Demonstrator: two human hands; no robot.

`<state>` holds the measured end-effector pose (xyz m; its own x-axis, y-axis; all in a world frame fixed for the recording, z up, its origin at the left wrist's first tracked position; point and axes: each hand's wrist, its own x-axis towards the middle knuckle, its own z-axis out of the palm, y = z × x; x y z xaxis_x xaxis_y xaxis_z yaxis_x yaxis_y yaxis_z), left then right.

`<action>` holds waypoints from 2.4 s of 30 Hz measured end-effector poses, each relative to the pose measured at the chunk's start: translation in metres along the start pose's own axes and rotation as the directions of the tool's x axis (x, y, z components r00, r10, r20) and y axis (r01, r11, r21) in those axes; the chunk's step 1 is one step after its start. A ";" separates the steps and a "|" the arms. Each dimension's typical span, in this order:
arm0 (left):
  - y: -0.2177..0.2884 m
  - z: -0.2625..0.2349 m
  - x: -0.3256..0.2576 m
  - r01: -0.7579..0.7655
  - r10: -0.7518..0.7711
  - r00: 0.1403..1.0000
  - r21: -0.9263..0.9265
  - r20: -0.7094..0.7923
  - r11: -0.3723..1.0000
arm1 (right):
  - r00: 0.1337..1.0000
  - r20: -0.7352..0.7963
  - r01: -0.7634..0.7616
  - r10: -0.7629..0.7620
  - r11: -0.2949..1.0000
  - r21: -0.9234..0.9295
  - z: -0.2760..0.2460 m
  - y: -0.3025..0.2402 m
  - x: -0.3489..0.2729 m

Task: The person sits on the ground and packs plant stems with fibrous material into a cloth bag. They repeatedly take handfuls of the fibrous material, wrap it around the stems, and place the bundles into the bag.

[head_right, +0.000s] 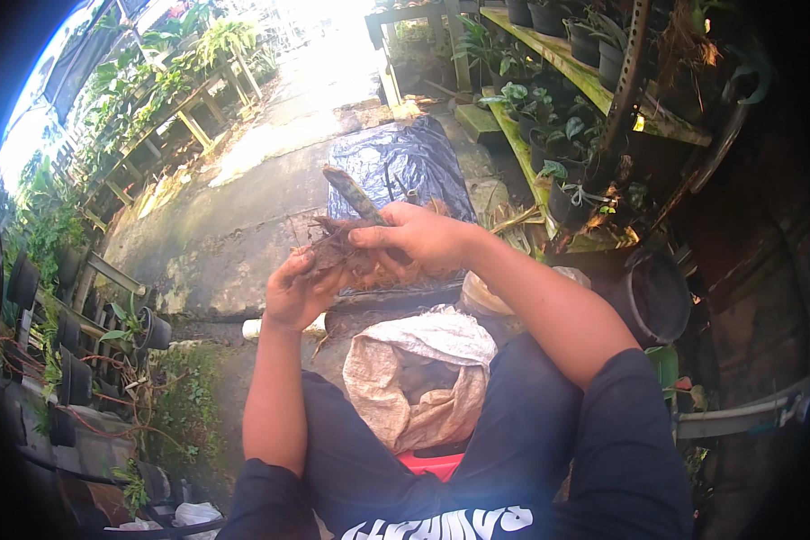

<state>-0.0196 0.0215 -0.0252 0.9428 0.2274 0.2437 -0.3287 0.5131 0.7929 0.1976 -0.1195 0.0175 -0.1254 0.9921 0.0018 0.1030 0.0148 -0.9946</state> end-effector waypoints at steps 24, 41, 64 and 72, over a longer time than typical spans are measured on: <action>0.015 -0.021 0.005 -0.101 0.311 0.858 0.460 -0.408 0.882 | 0.796 0.284 -0.084 0.535 0.562 -0.823 0.032 0.019 0.008; -0.007 -0.013 0.013 -0.043 0.366 0.876 0.705 -0.315 0.708 | 0.966 -0.255 -0.106 -0.033 0.851 -0.514 0.011 0.002 0.009; -0.015 0.003 0.005 -0.163 0.241 0.971 0.769 0.012 0.618 | 0.998 -0.064 -0.046 0.018 0.877 -0.478 0.026 -0.018 0.011; -0.010 0.008 0.004 0.045 0.165 0.969 0.786 -0.184 0.617 | 0.999 -0.028 -0.037 0.028 0.915 -0.402 0.028 -0.016 0.014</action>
<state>-0.0122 0.0111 -0.0276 0.8494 0.4571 0.2638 -0.1172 -0.3240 0.9388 0.1664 -0.1094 0.0307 -0.0947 0.9952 -0.0235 0.4959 0.0267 -0.8680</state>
